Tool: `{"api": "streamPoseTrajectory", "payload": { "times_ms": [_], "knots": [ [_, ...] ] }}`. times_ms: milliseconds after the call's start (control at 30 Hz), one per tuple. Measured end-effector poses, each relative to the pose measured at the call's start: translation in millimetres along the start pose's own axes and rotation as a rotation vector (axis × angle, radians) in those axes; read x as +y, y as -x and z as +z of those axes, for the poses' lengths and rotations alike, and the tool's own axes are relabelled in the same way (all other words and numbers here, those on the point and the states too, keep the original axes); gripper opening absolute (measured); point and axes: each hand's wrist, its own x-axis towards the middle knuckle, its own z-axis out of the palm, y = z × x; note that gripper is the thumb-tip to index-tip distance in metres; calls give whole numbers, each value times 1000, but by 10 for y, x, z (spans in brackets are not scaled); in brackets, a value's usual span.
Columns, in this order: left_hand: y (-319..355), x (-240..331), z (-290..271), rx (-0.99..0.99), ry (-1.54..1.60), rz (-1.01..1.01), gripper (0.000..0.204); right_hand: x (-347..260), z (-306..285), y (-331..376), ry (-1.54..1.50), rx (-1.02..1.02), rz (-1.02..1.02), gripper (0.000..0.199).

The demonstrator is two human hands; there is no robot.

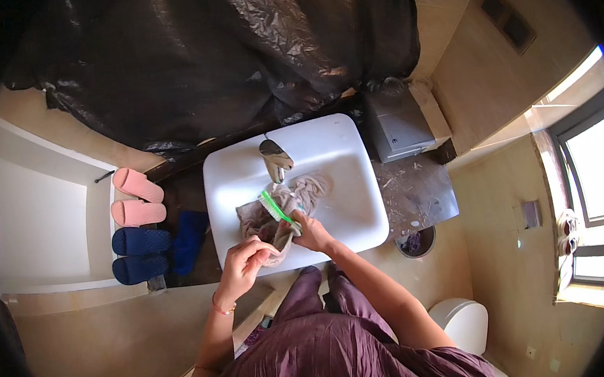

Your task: The person hand washes a light-colored cloth in a bathroom sink using a green brush and running water. They scrub the cloth repeatedly, rinse it under the tap, and wring it out. A second cloth is added to the sink and briefly handled.

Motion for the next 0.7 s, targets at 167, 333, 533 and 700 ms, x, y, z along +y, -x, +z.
{"api": "streamPoseTrajectory", "payload": {
  "times_ms": [167,333,533,700],
  "knots": [
    [96,181,-344,102,21,-15,11,-436,-145,-161,-143,-300,373,37],
    [46,49,-600,314,-49,-58,15,-179,-214,-43,-85,-6,308,32],
    [-128,-421,-889,594,-106,-71,18,-457,-965,-269,-189,458,242,12],
    [-301,-327,-769,653,19,0,21,-1071,-1476,-370,-228,767,86,11]
  ]
}}
